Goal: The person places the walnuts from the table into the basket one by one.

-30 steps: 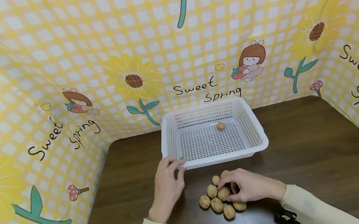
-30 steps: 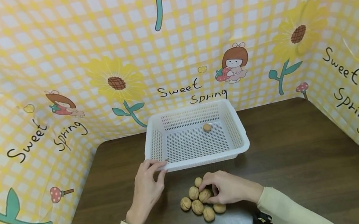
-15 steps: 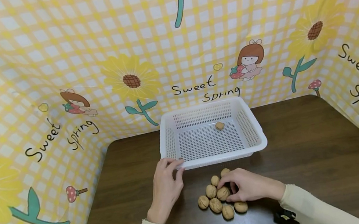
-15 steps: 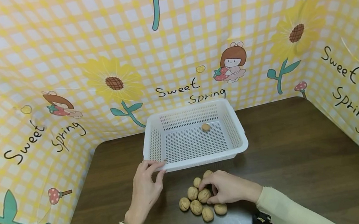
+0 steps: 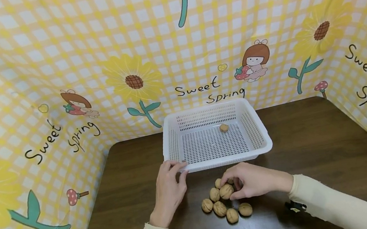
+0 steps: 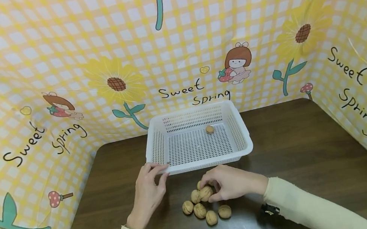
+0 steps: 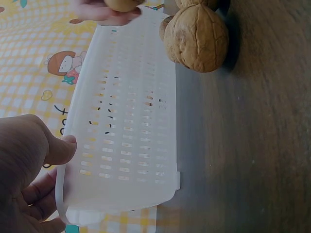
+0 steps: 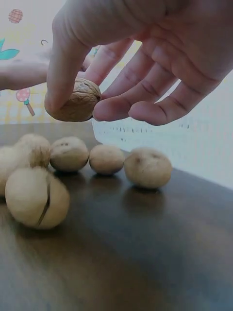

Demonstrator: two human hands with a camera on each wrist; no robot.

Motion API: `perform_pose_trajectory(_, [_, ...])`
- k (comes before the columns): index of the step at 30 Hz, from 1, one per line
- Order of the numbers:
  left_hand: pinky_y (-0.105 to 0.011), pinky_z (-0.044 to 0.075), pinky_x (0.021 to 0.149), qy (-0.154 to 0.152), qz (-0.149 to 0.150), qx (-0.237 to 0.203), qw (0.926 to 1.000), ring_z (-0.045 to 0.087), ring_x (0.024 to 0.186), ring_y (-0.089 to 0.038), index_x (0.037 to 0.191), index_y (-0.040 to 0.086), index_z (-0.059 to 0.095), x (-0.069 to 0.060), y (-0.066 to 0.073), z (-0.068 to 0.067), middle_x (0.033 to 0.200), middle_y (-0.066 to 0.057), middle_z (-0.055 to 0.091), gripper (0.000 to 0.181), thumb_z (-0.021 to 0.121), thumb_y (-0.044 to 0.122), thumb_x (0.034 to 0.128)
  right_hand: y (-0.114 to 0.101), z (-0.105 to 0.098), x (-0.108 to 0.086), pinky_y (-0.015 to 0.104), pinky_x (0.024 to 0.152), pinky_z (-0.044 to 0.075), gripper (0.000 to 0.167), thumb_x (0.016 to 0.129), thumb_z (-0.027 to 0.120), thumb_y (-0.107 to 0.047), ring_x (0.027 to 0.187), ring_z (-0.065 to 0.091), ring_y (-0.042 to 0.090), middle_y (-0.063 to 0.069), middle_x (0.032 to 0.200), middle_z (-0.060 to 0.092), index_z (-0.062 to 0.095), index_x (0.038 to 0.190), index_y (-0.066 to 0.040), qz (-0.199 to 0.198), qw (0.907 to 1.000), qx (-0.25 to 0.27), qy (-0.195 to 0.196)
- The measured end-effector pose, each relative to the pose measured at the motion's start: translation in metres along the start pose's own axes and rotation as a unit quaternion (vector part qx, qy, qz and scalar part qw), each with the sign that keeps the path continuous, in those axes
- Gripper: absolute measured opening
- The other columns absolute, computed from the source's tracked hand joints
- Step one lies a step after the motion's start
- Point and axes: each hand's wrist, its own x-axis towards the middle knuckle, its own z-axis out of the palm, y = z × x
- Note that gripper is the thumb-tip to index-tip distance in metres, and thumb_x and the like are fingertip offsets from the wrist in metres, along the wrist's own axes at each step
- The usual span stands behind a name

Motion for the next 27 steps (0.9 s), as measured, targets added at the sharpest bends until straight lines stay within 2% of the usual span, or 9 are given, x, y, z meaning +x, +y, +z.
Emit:
perform_pose_trajectory(7, [-0.044, 0.057, 0.092, -0.003, 0.001, -0.004, 1.0, 0.065, 0.106, -0.026, 0.113, 0.012, 0.084, 0.0, 0.001, 0.001, 0.109, -0.006, 0.069, 0.022, 0.083, 0.008, 0.0917, -0.012, -0.024, 0.002, 0.019, 0.068, 0.055, 0.032, 0.09, 0.087, -0.022, 0.072, 0.062, -0.006, -0.009, 0.1, 0.073, 0.075, 0.12, -0.017, 0.005, 0.9999, 0.004, -0.015])
perform_pose_trajectory(15, [-0.044, 0.057, 0.092, 0.002, 0.002, -0.005, 1.0, 0.065, 0.105, -0.027, 0.113, 0.012, 0.084, 0.0, 0.001, 0.001, 0.109, -0.006, 0.069, 0.022, 0.083, 0.008, 0.0913, -0.021, -0.056, 0.012, 0.021, 0.066, 0.054, 0.032, 0.091, 0.086, -0.024, 0.07, 0.061, -0.005, -0.01, 0.092, 0.074, 0.075, 0.12, -0.017, 0.015, 0.9993, 0.008, -0.034])
perform_pose_trajectory(20, [-0.044, 0.057, 0.091, 0.0, 0.001, -0.006, 1.0, 0.065, 0.105, -0.027, 0.113, 0.012, 0.084, -0.001, 0.001, 0.0, 0.108, -0.006, 0.069, 0.022, 0.083, 0.008, 0.0915, -0.025, -0.074, 0.022, 0.022, 0.066, 0.054, 0.032, 0.091, 0.085, -0.023, 0.074, 0.065, -0.003, -0.008, 0.1, 0.076, 0.076, 0.121, -0.015, 0.023, 0.9991, 0.002, -0.036])
perform_pose_trajectory(24, [-0.044, 0.057, 0.09, 0.004, -0.001, -0.004, 1.0, 0.065, 0.105, -0.026, 0.112, 0.012, 0.084, -0.001, 0.001, -0.001, 0.108, -0.006, 0.069, 0.022, 0.084, 0.008, 0.0908, -0.023, -0.091, 0.034, 0.023, 0.064, 0.054, 0.033, 0.091, 0.085, -0.022, 0.077, 0.065, 0.001, -0.004, 0.105, 0.077, 0.076, 0.121, -0.013, 0.03, 0.9993, -0.016, -0.013])
perform_pose_trajectory(27, [-0.044, 0.057, 0.09, 0.004, -0.001, -0.005, 1.0, 0.065, 0.105, -0.026, 0.112, 0.012, 0.084, 0.0, 0.001, -0.001, 0.108, -0.006, 0.069, 0.022, 0.084, 0.007, 0.0908, -0.018, -0.103, 0.044, 0.026, 0.067, 0.055, 0.034, 0.092, 0.085, -0.022, 0.082, 0.067, 0.006, 0.001, 0.116, 0.076, 0.076, 0.123, -0.013, 0.049, 0.9986, -0.021, -0.003])
